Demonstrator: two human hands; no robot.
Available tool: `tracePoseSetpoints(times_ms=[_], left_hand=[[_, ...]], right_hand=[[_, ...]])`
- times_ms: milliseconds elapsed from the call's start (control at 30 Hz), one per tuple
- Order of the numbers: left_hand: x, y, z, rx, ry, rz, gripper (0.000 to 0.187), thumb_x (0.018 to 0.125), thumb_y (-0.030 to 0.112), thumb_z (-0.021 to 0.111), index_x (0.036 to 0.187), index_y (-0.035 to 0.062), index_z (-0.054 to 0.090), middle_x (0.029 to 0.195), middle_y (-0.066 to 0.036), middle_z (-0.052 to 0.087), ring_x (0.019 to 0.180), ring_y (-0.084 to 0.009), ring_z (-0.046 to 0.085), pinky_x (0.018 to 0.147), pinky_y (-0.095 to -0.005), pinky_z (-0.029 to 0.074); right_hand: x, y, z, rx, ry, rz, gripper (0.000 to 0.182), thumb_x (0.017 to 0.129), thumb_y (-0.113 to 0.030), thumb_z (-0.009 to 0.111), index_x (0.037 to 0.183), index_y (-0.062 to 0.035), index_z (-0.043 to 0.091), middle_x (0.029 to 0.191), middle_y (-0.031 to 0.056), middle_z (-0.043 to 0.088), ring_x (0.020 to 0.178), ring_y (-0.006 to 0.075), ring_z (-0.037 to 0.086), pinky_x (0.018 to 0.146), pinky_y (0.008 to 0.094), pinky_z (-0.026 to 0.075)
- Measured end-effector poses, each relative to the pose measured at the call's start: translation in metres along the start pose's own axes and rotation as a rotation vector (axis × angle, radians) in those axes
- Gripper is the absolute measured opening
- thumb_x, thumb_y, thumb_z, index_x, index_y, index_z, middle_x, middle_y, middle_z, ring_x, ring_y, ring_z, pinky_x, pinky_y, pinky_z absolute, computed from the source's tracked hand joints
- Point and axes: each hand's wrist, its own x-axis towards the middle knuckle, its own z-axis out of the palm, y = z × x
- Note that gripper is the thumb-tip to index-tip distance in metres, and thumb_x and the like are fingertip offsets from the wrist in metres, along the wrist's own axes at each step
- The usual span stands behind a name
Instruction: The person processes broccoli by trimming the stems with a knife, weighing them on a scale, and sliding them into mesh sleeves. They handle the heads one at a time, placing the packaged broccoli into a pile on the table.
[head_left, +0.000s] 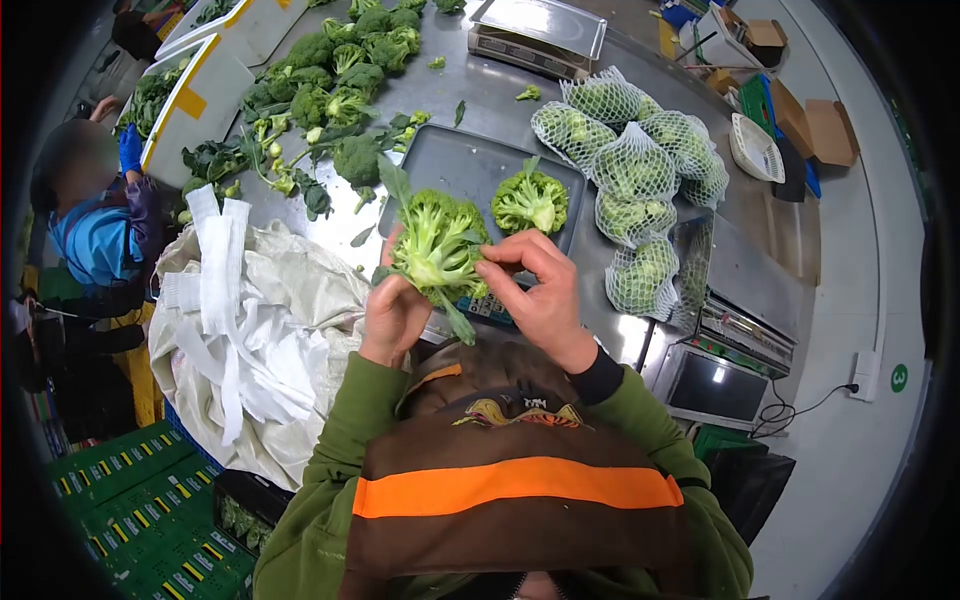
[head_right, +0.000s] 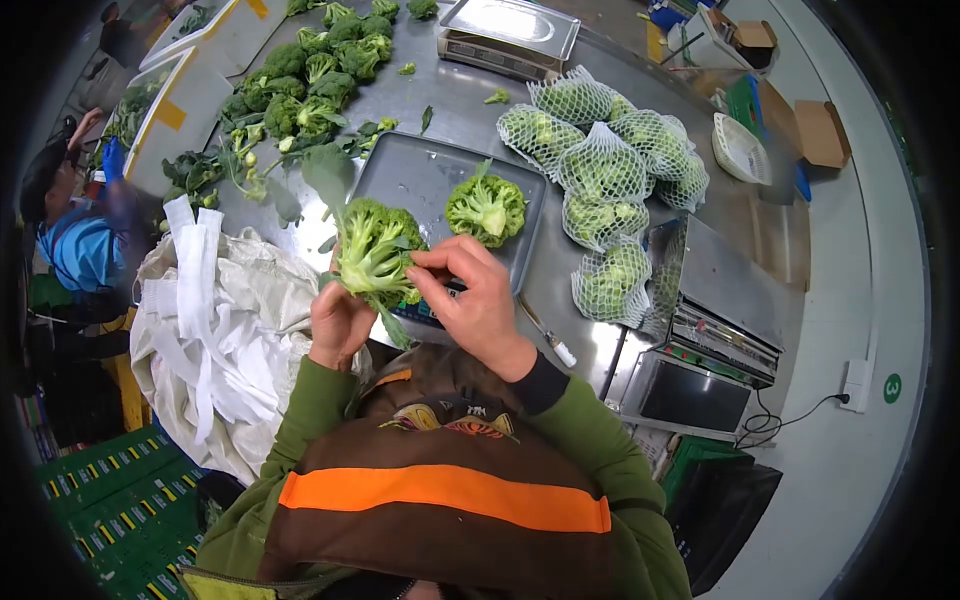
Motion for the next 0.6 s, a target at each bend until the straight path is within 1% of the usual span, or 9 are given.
tracePoseSetpoints(times_ms=[33, 67, 133, 267, 333, 433, 500, 567, 600], left_hand=[[0.001, 0.005, -0.005, -0.002, -0.069, -0.044, 0.066, 0.088, 0.017, 0.049, 0.150, 0.0074, 0.027, 0.146, -0.015, 0.042, 0.132, -0.0329, 0.046, 0.110, -0.0506, 0.036], [0.000, 0.009, -0.011, -0.001, -0.072, -0.046, 0.066, 0.088, 0.017, 0.049, 0.150, 0.0074, 0.027, 0.146, -0.015, 0.042, 0.132, -0.0329, 0.046, 0.110, -0.0506, 0.036], [0.000, 0.015, -0.017, -0.249, -0.179, -0.222, 0.069, 0.089, 0.028, 0.053, 0.149, 0.0053, 0.028, 0.145, -0.015, 0.043, 0.129, -0.0334, 0.048, 0.109, -0.0501, 0.036], [0.008, -0.005, -0.017, -0.072, 0.075, -0.253, 0.055, 0.094, 0.035, 0.058, 0.138, 0.0045, 0.045, 0.132, -0.014, 0.055, 0.121, -0.0289, 0.055, 0.106, -0.0483, 0.040], [0.006, -0.009, -0.018, -0.168, 0.100, -0.260, 0.050, 0.094, 0.033, 0.060, 0.134, 0.0049, 0.050, 0.129, -0.013, 0.058, 0.119, -0.0275, 0.055, 0.105, -0.0482, 0.041], [0.002, -0.011, -0.036, -0.229, -0.024, -0.143, 0.057, 0.090, 0.036, 0.063, 0.135, 0.0049, 0.048, 0.129, -0.013, 0.057, 0.120, -0.0296, 0.055, 0.105, -0.0492, 0.042], [0.001, -0.005, -0.050, -0.255, -0.087, -0.129, 0.060, 0.088, 0.038, 0.065, 0.135, 0.0051, 0.048, 0.130, -0.013, 0.057, 0.120, -0.0301, 0.055, 0.105, -0.0499, 0.042], [0.002, -0.002, -0.057, -0.212, -0.140, -0.120, 0.066, 0.083, 0.041, 0.068, 0.136, 0.0059, 0.049, 0.130, -0.014, 0.056, 0.120, -0.0311, 0.055, 0.105, -0.0515, 0.042], [0.005, 0.000, -0.057, -0.206, -0.140, -0.112, 0.066, 0.083, 0.041, 0.068, 0.136, 0.0059, 0.049, 0.130, -0.014, 0.056, 0.120, -0.0311, 0.055, 0.105, -0.0515, 0.042]], right_hand=[[-0.001, 0.000, -0.002, -0.023, -0.008, -0.029, 0.012, 0.082, -0.003, 0.074, 0.090, 0.0018, 0.068, 0.085, 0.0096, 0.062, 0.075, 0.0164, 0.064, 0.064, 0.0273, 0.052], [-0.003, 0.001, -0.003, -0.024, -0.005, -0.029, 0.012, 0.082, -0.003, 0.074, 0.090, 0.0018, 0.068, 0.085, 0.0096, 0.062, 0.075, 0.0164, 0.064, 0.064, 0.0273, 0.052], [-0.007, 0.006, -0.004, -0.068, -0.045, -0.055, 0.011, 0.082, -0.002, 0.073, 0.092, 0.0011, 0.069, 0.084, 0.0101, 0.062, 0.075, 0.0187, 0.064, 0.066, 0.0294, 0.052], [-0.017, 0.016, -0.002, -0.162, -0.068, -0.083, 0.011, 0.085, -0.004, 0.071, 0.095, 0.0003, 0.070, 0.087, 0.0115, 0.064, 0.078, 0.0212, 0.065, 0.069, 0.0297, 0.052], [-0.024, 0.022, -0.007, -0.057, 0.047, 0.012, 0.015, 0.089, -0.007, 0.068, 0.102, -0.0007, 0.069, 0.094, 0.0106, 0.067, 0.083, 0.0193, 0.066, 0.073, 0.0282, 0.052], [-0.069, 0.064, -0.044, 0.058, 0.165, 0.402, 0.025, 0.097, -0.007, 0.057, 0.120, 0.0029, 0.060, 0.105, 0.0078, 0.066, 0.088, 0.0113, 0.065, 0.078, 0.0246, 0.052], [-0.116, 0.128, -0.080, -0.249, 0.184, 0.437, 0.027, 0.094, -0.010, 0.062, 0.117, 0.0024, 0.061, 0.107, 0.0119, 0.064, 0.092, 0.0186, 0.065, 0.081, 0.0296, 0.052], [-0.174, 0.189, -0.108, -0.808, 0.086, 0.409, 0.033, 0.086, -0.016, 0.069, 0.117, -0.0043, 0.064, 0.107, 0.0148, 0.061, 0.101, 0.0292, 0.059, 0.090, 0.0393, 0.047], [-0.187, 0.193, -0.110, -0.800, 0.084, 0.403, 0.033, 0.086, -0.016, 0.069, 0.117, -0.0043, 0.064, 0.107, 0.0148, 0.061, 0.101, 0.0292, 0.059, 0.090, 0.0393, 0.047]])
